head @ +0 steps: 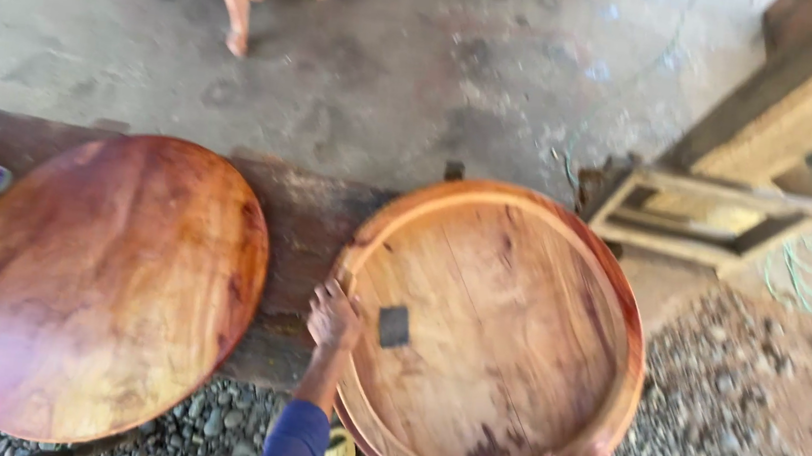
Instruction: Sanding the surface and edges of a round wooden tabletop using a sanding block.
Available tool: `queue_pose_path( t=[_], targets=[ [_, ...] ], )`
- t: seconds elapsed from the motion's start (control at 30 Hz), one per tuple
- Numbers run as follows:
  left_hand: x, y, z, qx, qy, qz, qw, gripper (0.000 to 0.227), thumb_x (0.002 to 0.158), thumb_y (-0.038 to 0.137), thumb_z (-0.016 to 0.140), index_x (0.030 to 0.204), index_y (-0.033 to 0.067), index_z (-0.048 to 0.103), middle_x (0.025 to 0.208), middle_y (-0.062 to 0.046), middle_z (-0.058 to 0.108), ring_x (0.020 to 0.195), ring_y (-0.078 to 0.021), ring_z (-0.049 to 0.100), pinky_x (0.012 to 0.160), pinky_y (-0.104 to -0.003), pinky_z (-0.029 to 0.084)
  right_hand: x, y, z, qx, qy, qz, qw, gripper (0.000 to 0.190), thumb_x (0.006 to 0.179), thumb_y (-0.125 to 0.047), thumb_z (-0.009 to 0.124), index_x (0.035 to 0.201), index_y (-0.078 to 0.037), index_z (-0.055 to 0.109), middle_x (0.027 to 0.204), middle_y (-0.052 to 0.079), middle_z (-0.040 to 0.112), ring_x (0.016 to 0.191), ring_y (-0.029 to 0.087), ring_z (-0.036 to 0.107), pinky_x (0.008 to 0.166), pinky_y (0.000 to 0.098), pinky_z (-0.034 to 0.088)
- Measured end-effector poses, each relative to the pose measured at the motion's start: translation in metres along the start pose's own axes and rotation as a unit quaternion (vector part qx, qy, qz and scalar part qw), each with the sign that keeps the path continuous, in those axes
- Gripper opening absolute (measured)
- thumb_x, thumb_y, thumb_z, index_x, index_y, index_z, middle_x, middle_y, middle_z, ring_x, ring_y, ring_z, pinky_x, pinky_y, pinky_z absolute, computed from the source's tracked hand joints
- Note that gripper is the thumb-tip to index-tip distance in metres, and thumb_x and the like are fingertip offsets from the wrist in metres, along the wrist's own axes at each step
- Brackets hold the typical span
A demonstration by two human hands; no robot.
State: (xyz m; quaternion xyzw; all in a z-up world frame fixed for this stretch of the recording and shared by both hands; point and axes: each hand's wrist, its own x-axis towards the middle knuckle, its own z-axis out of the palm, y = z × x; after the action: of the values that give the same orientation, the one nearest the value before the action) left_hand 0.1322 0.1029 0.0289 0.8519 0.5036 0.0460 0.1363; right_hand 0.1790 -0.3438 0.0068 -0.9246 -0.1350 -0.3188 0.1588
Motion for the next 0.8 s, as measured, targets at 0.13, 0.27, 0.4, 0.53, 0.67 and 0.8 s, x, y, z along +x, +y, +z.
queue_pose_path(
  t=[0.13, 0.27, 0.4, 0.53, 0.67, 0.8],
  targets=[
    [0.009, -0.001, -0.005, 0.027, -0.073, -0.027, 0.997, 0.051, 0.098, 0.040, 0.062, 0.126, 0.0016, 0.045, 0.124, -0.022, 0.055, 0.111, -0.0407, 0.062, 0.081, -0.054, 0.060, 0.024, 0.053, 0.017, 0.395, -0.266, 0.415, 0.775, 0.068, 0.076, -0.035, 0.080, 0.124, 0.008, 0.057, 0.105, 0.024, 0.073, 0.092, 0.038, 0.070, 0.083, 0.0536, 0.057],
    [-0.001, -0.005, -0.006, 0.033, -0.057, -0.020, 0.998, 0.052, 0.095, 0.043, 0.064, 0.125, 0.0041, 0.047, 0.126, -0.020, 0.056, 0.115, -0.0405, 0.061, 0.081, -0.054, 0.061, 0.043, 0.065, 0.024, 0.231, -0.359, 0.394, 0.814, 0.076, 0.074, -0.036, 0.085, 0.129, 0.005, 0.055, 0.101, 0.019, 0.073, 0.088, 0.029, 0.075, 0.084, 0.0430, 0.063],
    [-0.037, -0.022, -0.010, 0.059, -0.092, -0.057, 0.992, 0.056, 0.099, 0.050, 0.058, 0.124, 0.0008, 0.045, 0.119, -0.020, 0.058, 0.103, -0.0359, 0.067, 0.072, -0.048, 0.065, 0.061, 0.075, 0.049, 0.126, -0.333, 0.353, 0.865, 0.071, 0.071, -0.029, 0.094, 0.118, 0.004, 0.052, 0.104, 0.024, 0.060, 0.090, 0.033, 0.064, 0.077, 0.0428, 0.059],
    [-0.093, -0.053, -0.009, 0.053, -0.142, -0.161, 0.975, 0.057, 0.099, 0.053, 0.053, 0.122, 0.0027, 0.042, 0.109, -0.018, 0.057, 0.088, -0.0321, 0.070, 0.062, -0.044, 0.068, 0.070, 0.087, 0.068, 0.212, -0.345, 0.429, 0.808, 0.055, 0.073, -0.017, 0.082, 0.116, -0.001, 0.052, 0.104, 0.019, 0.063, 0.083, 0.024, 0.062, 0.072, 0.0392, 0.058],
    [-0.156, -0.092, 0.001, 0.028, -0.124, -0.217, 0.968, 0.060, 0.096, 0.053, 0.061, 0.117, 0.0006, 0.043, 0.101, -0.016, 0.057, 0.068, -0.0317, 0.071, 0.055, -0.042, 0.066, 0.090, 0.082, 0.073, 0.135, -0.426, 0.454, 0.771, 0.048, 0.074, -0.009, 0.079, 0.112, 0.001, 0.052, 0.109, 0.017, 0.049, 0.081, 0.027, 0.057, 0.065, 0.0456, 0.061],
    [-0.225, -0.150, 0.066, 0.007, 0.047, -0.241, 0.969, 0.058, 0.084, 0.042, 0.080, 0.112, 0.0023, 0.048, 0.087, -0.016, 0.058, 0.061, -0.0338, 0.065, 0.056, -0.046, 0.057, 0.121, 0.064, 0.072, 0.057, -0.480, 0.249, 0.840, 0.044, 0.073, -0.011, 0.086, 0.100, 0.002, 0.054, 0.108, 0.016, 0.047, 0.084, 0.027, 0.055, 0.071, 0.0429, 0.058]
  ],
)
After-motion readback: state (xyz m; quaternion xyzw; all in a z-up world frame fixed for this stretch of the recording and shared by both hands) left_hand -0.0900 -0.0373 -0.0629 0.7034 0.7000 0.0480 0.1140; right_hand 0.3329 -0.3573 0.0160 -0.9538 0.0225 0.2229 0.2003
